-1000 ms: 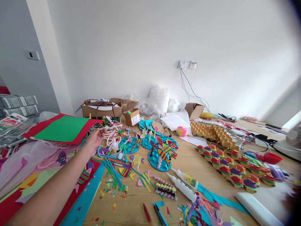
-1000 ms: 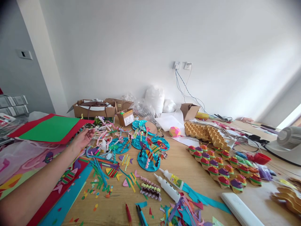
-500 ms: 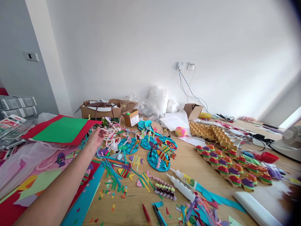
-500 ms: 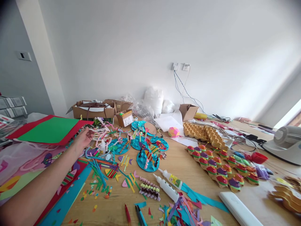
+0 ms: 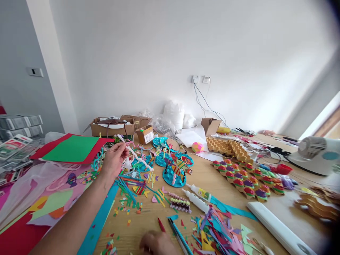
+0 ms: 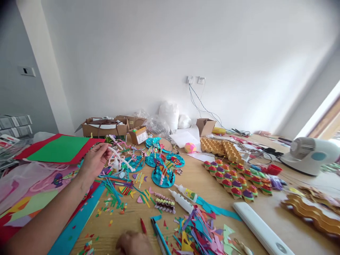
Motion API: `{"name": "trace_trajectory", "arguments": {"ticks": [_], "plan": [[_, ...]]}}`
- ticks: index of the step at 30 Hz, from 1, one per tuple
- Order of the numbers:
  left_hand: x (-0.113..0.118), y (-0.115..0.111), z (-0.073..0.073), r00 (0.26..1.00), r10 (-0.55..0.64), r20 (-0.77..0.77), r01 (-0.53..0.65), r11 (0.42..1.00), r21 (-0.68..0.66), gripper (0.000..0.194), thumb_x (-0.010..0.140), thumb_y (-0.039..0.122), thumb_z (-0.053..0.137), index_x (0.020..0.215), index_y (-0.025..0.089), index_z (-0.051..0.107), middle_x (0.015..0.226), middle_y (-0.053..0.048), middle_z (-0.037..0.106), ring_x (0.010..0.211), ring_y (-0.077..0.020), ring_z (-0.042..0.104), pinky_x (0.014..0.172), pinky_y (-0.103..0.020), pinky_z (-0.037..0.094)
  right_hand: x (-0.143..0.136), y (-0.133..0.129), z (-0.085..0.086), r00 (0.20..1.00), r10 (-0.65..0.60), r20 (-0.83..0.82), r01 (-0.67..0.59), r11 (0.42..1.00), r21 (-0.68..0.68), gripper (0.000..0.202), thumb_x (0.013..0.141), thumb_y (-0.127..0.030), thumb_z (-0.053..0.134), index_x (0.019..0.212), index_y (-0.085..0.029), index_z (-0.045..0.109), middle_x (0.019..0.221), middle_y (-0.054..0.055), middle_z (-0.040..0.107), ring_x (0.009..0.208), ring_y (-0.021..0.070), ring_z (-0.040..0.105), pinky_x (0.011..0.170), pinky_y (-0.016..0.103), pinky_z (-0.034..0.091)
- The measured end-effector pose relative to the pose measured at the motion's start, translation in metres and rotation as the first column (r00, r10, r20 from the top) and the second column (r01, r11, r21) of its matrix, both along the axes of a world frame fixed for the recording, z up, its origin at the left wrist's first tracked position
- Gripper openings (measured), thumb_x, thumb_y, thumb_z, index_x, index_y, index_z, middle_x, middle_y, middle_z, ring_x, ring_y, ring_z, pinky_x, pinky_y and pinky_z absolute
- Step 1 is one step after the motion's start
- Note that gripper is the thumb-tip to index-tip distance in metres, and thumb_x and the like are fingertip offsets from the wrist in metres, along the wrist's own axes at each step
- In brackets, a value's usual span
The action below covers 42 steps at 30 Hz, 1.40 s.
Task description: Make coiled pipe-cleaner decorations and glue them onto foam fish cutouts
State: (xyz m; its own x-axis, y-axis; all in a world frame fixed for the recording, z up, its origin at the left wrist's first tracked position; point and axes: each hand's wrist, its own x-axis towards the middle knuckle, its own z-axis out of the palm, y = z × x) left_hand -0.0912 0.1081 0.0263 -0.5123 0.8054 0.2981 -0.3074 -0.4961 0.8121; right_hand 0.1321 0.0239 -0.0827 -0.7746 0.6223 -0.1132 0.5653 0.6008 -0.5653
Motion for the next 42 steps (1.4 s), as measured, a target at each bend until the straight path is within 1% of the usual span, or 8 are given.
{"name": "trace_trajectory", "arguments": {"ticks": [2,5,8,13,21,29,35,42], "plan": [[0.019,-0.022,0.005,0.998,-0.029,-0.047,0.029,1.0,0.0,0.017,0.061,0.026,0.074,0.069,0.014,0.065,0.056,0.002,0.058,0.051,-0.0072,0.051,0.048,-0.016,0.042,0.008,0.0,0.016,0.956,-0.122,-0.265,0.135,0.99,0.031,0.01,0.075,-0.009,0.055,0.077,-0.017,0.062,0.078,0.001,0.064,0.075,0.0125,0.059,0.067,0.019,0.044],[0.039,-0.051,0.006,0.985,-0.027,-0.168,0.028,1.0,0.007,0.014,0.064,0.027,0.071,0.072,0.016,0.067,0.058,0.002,0.06,0.052,-0.0087,0.052,0.048,-0.018,0.043,0.028,-0.003,0.05,0.662,-0.329,-0.674,0.472,0.881,0.033,0.016,0.083,-0.019,0.045,0.072,-0.017,0.056,0.071,0.002,0.058,0.067,0.012,0.054,0.06,0.02,0.042],[0.053,-0.075,0.004,0.938,-0.002,-0.345,0.005,1.0,0.007,0.011,0.068,0.028,0.066,0.074,0.019,0.068,0.056,0.003,0.06,0.051,-0.0103,0.053,0.05,-0.02,0.044,0.04,-0.006,0.081,0.518,-0.344,-0.783,0.551,0.834,-0.002,0.014,0.084,-0.026,0.045,0.083,-0.018,0.056,0.088,0.006,0.059,0.08,0.0149,0.054,0.068,0.023,0.043],[0.075,-0.099,0.005,0.82,-0.04,-0.571,0.019,0.999,-0.042,0.013,0.072,0.029,0.06,0.075,0.021,0.07,0.054,0.001,0.061,0.051,-0.0126,0.055,0.05,-0.021,0.045,0.02,-0.007,0.097,0.635,-0.365,-0.68,0.343,0.923,-0.175,0.028,0.077,-0.032,0.056,0.103,-0.019,0.058,0.093,0.005,0.063,0.085,0.0163,0.056,0.075,0.028,0.043],[0.072,-0.105,0.018,0.693,0.013,-0.721,-0.007,1.0,0.01,0.016,0.071,0.034,0.058,0.065,0.023,0.068,0.049,0.001,0.057,0.047,-0.0133,0.051,0.046,-0.022,0.041,0.002,-0.009,0.086,0.547,-0.443,-0.71,0.149,0.887,-0.438,0.026,0.074,-0.04,0.058,0.063,-0.016,0.056,0.05,-0.003,0.055,0.045,0.0071,0.046,0.048,0.018,0.037],[0.06,-0.094,0.007,0.931,-0.172,-0.322,0.164,0.985,-0.052,0.028,0.076,0.043,0.056,0.086,0.019,0.065,0.068,-0.002,0.061,0.06,-0.0148,0.056,0.053,-0.024,0.047,-0.008,-0.007,0.09,0.44,-0.565,-0.698,0.112,0.806,-0.582,0.031,0.065,-0.045,0.063,0.062,-0.016,0.055,0.047,-0.003,0.055,0.041,0.0071,0.046,0.044,0.019,0.038],[0.065,-0.099,0.005,0.806,-0.413,-0.424,0.353,0.911,-0.216,0.017,0.07,0.031,0.063,0.084,0.02,0.065,0.071,-0.002,0.063,0.062,-0.0137,0.055,0.054,-0.022,0.044,-0.014,-0.008,0.087,0.415,-0.581,-0.701,0.034,0.779,-0.626,0.031,0.066,-0.045,0.065,0.065,-0.015,0.057,0.049,-0.002,0.057,0.042,0.0067,0.047,0.046,0.019,0.039],[0.064,-0.097,0.004,0.834,-0.265,-0.483,0.224,0.964,-0.141,0.011,0.072,0.029,0.058,0.073,0.022,0.067,0.061,0.001,0.061,0.052,-0.0113,0.05,0.048,-0.02,0.042,-0.018,-0.005,0.081,0.439,-0.557,-0.705,0.05,0.799,-0.6,0.032,0.067,-0.047,0.063,0.065,-0.016,0.055,0.049,-0.003,0.056,0.042,0.0073,0.046,0.045,0.019,0.038]]}}
